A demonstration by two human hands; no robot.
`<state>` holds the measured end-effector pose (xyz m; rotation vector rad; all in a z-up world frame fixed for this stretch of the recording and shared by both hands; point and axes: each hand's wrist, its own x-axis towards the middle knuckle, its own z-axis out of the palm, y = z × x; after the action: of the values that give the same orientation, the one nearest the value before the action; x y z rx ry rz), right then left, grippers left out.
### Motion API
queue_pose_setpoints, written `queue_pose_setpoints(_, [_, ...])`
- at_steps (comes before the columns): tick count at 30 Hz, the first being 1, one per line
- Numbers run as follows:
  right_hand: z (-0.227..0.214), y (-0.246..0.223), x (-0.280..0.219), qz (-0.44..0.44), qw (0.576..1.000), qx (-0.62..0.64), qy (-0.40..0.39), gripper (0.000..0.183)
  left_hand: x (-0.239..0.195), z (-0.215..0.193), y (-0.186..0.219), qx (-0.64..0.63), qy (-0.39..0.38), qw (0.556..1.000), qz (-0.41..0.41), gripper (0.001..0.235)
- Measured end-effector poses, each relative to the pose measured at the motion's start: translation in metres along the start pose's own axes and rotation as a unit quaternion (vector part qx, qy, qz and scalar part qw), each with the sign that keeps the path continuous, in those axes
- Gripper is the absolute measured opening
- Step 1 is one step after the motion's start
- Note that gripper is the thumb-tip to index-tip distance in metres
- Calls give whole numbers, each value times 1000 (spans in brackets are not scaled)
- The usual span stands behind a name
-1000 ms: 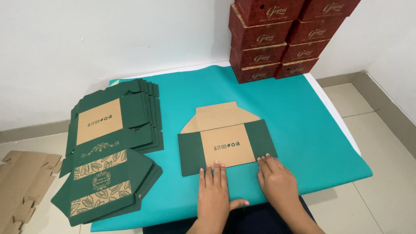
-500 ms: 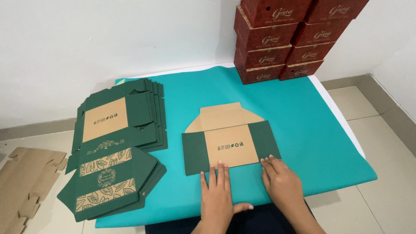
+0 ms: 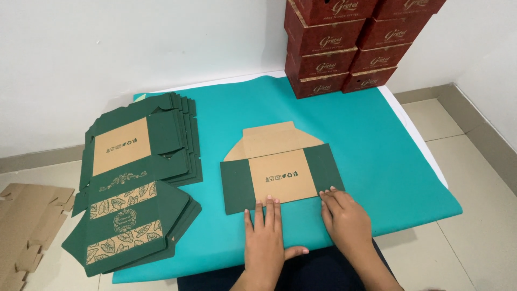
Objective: Assembling a cardboard box by folding a flat template along pre-scored lines and tucking in the flaps.
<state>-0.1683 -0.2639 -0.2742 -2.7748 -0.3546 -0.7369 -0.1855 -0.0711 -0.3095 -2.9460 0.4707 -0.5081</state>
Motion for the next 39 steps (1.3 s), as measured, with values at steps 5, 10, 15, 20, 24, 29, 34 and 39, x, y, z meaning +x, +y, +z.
queue_pose_setpoints(5, [13,-49,18,-88,993,81,2,16,-3,16,-1,-19,-1,1000,-2,140])
queue_pose_setpoints(10, [25,-50,12,-99,987,123,-6,23,-1,-4,-26,-49,-7,998,29,128])
queue_pose_setpoints(15, [12,26,-11,89,996,9,-8,27,-23,-2,-65,-128,-4,991,24,103])
queue_pose_setpoints(20, [1,39,-7,81,994,41,-56,28,-37,-2,-88,-62,21,998,7,98])
queue_pose_setpoints(24, [-19,43,20,70,997,8,19,47,-20,-33,-97,-149,-32,983,-98,79])
queue_pose_setpoints(29, [2,69,25,133,990,46,-2,39,-10,-16,-104,-132,-10,980,-152,72])
queue_pose_setpoints(34, [-13,64,23,284,922,236,-114,25,-1,-36,-102,-349,20,919,-181,46])
queue_pose_setpoints(39, [-26,54,7,306,888,311,-144,22,-6,-47,-99,-420,41,894,-154,31])
